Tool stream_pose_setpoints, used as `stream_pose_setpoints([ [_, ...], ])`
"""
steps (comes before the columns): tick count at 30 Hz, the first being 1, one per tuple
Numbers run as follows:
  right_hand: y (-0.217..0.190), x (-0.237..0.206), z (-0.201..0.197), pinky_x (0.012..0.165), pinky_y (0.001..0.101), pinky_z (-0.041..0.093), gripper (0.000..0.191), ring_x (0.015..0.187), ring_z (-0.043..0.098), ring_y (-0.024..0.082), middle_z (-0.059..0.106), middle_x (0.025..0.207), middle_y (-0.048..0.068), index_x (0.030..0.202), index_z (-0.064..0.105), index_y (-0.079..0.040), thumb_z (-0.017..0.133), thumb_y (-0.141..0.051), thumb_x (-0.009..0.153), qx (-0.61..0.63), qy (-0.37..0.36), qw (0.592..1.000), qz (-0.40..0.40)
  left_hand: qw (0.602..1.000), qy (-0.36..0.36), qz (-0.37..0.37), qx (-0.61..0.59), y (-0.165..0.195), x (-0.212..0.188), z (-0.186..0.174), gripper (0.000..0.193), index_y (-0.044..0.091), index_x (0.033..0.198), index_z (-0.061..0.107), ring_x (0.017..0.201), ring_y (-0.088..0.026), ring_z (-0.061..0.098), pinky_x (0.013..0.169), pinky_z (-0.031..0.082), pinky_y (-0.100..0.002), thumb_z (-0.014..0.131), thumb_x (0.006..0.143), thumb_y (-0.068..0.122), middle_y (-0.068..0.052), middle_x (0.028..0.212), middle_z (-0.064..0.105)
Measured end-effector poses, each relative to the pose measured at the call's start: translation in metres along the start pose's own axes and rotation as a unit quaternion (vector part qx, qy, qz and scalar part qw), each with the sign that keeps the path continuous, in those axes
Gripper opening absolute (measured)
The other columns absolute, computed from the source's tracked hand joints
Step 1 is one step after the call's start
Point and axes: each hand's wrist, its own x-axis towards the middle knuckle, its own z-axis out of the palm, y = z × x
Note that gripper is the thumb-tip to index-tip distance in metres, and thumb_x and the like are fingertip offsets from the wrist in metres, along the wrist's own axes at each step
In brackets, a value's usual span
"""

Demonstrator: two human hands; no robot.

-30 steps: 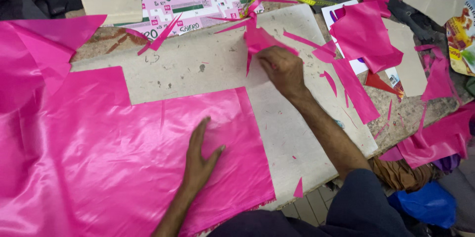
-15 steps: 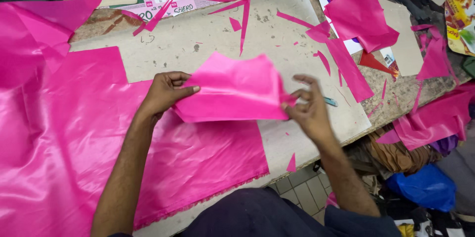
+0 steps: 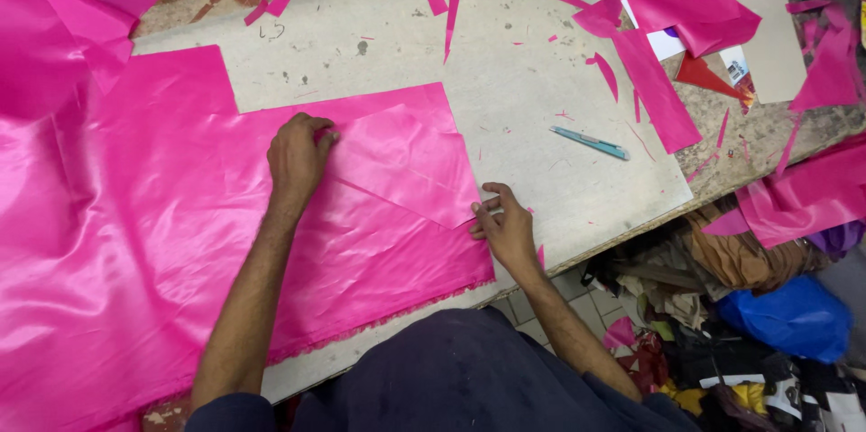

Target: The person cuts a large sheet of pink fabric into multiple pieces using a utility knife on a worktable. They repeatedly position the fabric, cut along edges, and set aside the cut pieces. The workspace contains scattered fabric scraps and tools.

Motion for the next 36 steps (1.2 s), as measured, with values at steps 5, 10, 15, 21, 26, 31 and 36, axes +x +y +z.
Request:
stream_pose_setpoints([
  [5, 0.004, 0.002, 0.005, 0.057, 0.0277, 0.065, 0.031, 0.070, 0.076, 0.015, 0.069, 0.091, 0.010, 0.128, 0.061, 0.000, 0.064, -0.010, 0.099, -0.009, 0.016, 1.000, 0.006, 0.999, 0.028, 0.006, -0.018, -0.012, -0.006, -0.001, 0.012, 0.007, 0.098, 0.080, 0.090, -0.025, 0.070, 0.076, 0.057, -0.042, 0.081, 0.090, 0.016, -0.009, 0.100, 0.072],
  [10, 0.003, 0.000, 0.009, 0.056, 0.0277, 0.064, 0.031, 0.068, 0.075, 0.015, 0.070, 0.088, 0.011, 0.127, 0.062, 0.001, 0.066, -0.009, 0.098, 0.002, 0.023, 1.000, -0.004, 0.999, -0.001, -0.039, -0.017, -0.014, -0.006, -0.002, 0.010, 0.007, 0.094, 0.080, 0.085, -0.022, 0.070, 0.074, 0.058, -0.038, 0.083, 0.087, 0.013, -0.008, 0.100, 0.070],
  [15, 0.002, 0.001, 0.009, 0.054, 0.0283, 0.064, 0.035, 0.067, 0.075, 0.016, 0.069, 0.087, 0.011, 0.130, 0.059, 0.000, 0.066, -0.008, 0.097, -0.001, 0.026, 1.000, 0.002, 1.000, 0.018, -0.018, -0.008, -0.006, -0.007, -0.004, 0.026, 0.004, 0.100, 0.078, 0.082, -0.024, 0.069, 0.071, 0.057, -0.039, 0.087, 0.079, 0.017, -0.011, 0.098, 0.070],
  [21, 0.004, 0.004, 0.010, 0.054, 0.0284, 0.064, 0.037, 0.068, 0.076, 0.017, 0.070, 0.086, 0.011, 0.131, 0.058, 0.001, 0.066, -0.005, 0.096, 0.017, 0.034, 0.999, -0.004, 0.998, 0.023, -0.050, -0.031, 0.000, -0.005, -0.003, 0.026, 0.004, 0.103, 0.078, 0.080, -0.027, 0.070, 0.070, 0.056, -0.041, 0.085, 0.080, 0.013, -0.013, 0.091, 0.072],
  [26, 0.003, 0.007, 0.013, 0.055, 0.0277, 0.065, 0.039, 0.068, 0.076, 0.015, 0.070, 0.086, 0.011, 0.132, 0.056, 0.001, 0.067, -0.004, 0.095, 0.029, 0.036, 0.999, -0.008, 0.999, 0.028, -0.035, -0.028, -0.004, 0.006, -0.002, 0.010, 0.005, 0.094, 0.080, 0.084, -0.029, 0.070, 0.073, 0.055, -0.045, 0.080, 0.086, 0.011, -0.012, 0.090, 0.072],
  [31, -0.003, 0.016, 0.020, 0.055, 0.0263, 0.064, 0.041, 0.067, 0.074, 0.014, 0.071, 0.081, 0.009, 0.131, 0.057, 0.000, 0.071, -0.004, 0.093, 0.013, 0.034, 0.999, -0.036, 0.999, 0.044, -0.004, 0.008, -0.007, 0.036, 0.005, 0.008, 0.007, 0.092, 0.081, 0.090, -0.030, 0.066, 0.076, 0.054, -0.046, 0.079, 0.088, 0.013, -0.010, 0.091, 0.073],
  [36, -0.004, 0.016, 0.029, 0.053, 0.0259, 0.063, 0.041, 0.064, 0.074, 0.012, 0.071, 0.078, 0.008, 0.131, 0.059, -0.001, 0.072, -0.006, 0.093, -0.011, 0.028, 0.999, -0.032, 0.999, 0.018, 0.009, 0.027, -0.008, 0.046, 0.007, 0.009, 0.007, 0.097, 0.081, 0.093, -0.030, 0.065, 0.078, 0.054, -0.046, 0.078, 0.092, 0.014, -0.011, 0.093, 0.073],
])
